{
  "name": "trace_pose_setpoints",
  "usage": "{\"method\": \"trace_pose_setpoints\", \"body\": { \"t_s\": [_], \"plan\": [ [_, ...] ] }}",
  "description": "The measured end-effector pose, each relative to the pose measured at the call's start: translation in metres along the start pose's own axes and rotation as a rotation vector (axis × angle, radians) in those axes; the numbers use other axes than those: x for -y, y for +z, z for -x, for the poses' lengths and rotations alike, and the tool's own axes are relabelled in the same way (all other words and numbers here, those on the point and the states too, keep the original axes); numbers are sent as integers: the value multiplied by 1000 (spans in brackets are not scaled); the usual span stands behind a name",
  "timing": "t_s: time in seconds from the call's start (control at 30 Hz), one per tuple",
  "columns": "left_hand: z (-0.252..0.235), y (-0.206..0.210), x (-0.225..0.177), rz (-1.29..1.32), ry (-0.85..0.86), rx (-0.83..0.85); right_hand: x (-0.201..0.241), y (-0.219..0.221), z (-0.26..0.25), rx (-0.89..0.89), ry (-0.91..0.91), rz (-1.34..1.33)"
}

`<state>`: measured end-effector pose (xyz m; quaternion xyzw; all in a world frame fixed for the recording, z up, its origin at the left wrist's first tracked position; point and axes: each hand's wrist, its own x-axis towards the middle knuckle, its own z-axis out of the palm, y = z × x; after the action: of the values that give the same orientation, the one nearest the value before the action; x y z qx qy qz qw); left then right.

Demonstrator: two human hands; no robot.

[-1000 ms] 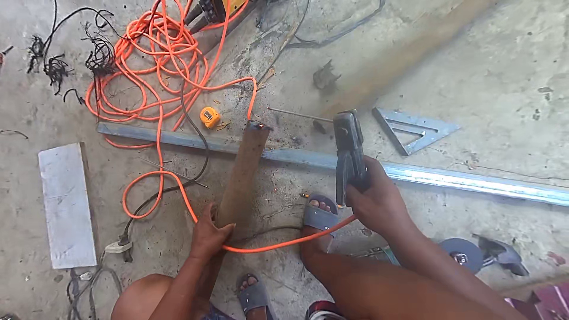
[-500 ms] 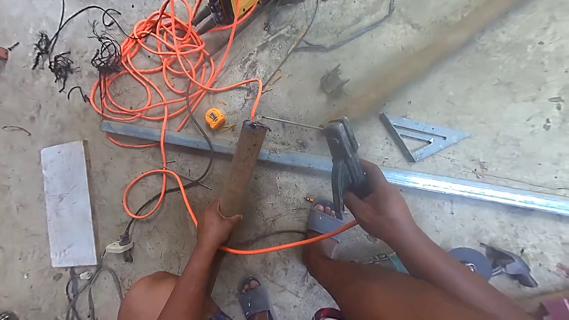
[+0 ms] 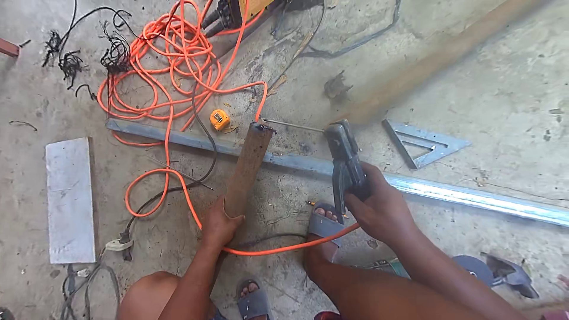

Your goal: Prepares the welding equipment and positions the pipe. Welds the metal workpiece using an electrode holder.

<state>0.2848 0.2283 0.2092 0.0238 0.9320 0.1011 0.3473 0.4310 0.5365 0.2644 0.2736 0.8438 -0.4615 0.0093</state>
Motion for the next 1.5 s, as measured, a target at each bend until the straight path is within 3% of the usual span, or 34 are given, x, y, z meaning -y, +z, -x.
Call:
{"method": "trace_pose_setpoints", "body": {
  "t_s": [0.5,1.0,1.17,1.33,1.5],
  "plan": [
    [1,2,-2,-11,-4,-8,-4,0,3,23,-15,52],
    [1,2,0,0,1,-9,16,-8,3,-40,-269,392],
    [2,1,0,-6,-13,-2,25,-19,-2,34,-119,297],
    [1,2,1,-18,3,-12,16,-26,-11,123,125,-25],
    [1,4,0,-25,7,-18,17,-35,-12,92,-27,190]
  ]
}}
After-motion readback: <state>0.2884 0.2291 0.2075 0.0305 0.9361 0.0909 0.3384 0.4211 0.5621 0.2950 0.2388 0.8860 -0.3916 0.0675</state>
